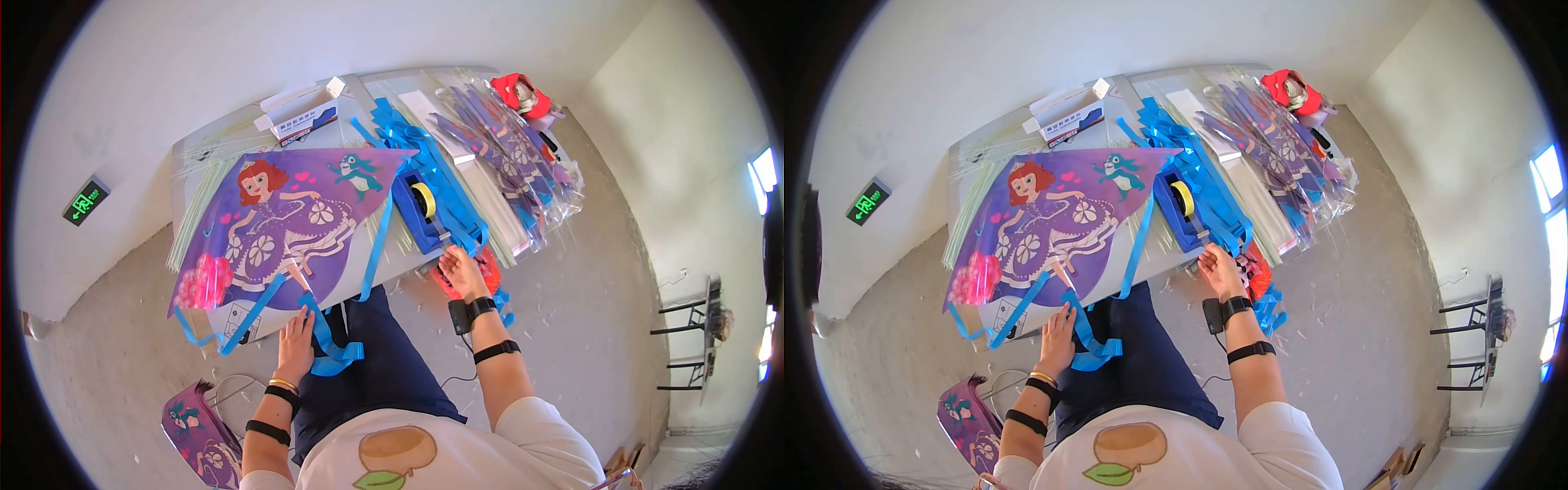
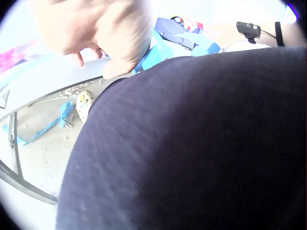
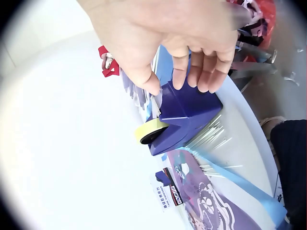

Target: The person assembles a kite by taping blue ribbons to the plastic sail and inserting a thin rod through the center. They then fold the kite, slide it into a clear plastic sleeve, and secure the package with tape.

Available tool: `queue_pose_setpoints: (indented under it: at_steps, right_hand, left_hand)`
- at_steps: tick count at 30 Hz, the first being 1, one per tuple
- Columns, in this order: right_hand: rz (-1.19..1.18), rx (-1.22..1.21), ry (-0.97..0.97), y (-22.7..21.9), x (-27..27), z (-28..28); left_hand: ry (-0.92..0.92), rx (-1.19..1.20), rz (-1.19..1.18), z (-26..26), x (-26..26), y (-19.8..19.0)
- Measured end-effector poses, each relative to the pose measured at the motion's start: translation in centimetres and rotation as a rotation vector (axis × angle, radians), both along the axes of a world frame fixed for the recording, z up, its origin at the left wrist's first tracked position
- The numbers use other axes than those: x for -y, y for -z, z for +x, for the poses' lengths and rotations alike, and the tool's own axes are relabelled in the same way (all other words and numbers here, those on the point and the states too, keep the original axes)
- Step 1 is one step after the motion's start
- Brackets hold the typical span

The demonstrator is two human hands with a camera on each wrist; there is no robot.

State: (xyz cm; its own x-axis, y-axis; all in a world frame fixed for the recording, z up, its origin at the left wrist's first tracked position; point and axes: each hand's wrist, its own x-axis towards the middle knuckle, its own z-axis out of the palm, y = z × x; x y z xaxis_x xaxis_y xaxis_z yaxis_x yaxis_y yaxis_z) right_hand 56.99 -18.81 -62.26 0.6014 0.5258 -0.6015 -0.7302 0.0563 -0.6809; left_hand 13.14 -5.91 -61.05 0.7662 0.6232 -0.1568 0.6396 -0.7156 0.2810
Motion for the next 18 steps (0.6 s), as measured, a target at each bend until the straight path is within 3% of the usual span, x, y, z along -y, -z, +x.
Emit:
queue_pose_setpoints:
  at_steps: [9, 18]
  right_hand:
    - [0.19, 0.06, 0.105, -2.4, -1.4, -0.1]
    - [0.034, 0.01, 0.048, 0.7, -1.3, 0.3]
  left_hand:
    - [0.0, 0.014, 0.013, -0.1, 0.0, 0.2]
    - [-0.002, 0.001, 0.001, 0.0, 0.0, 0.0]
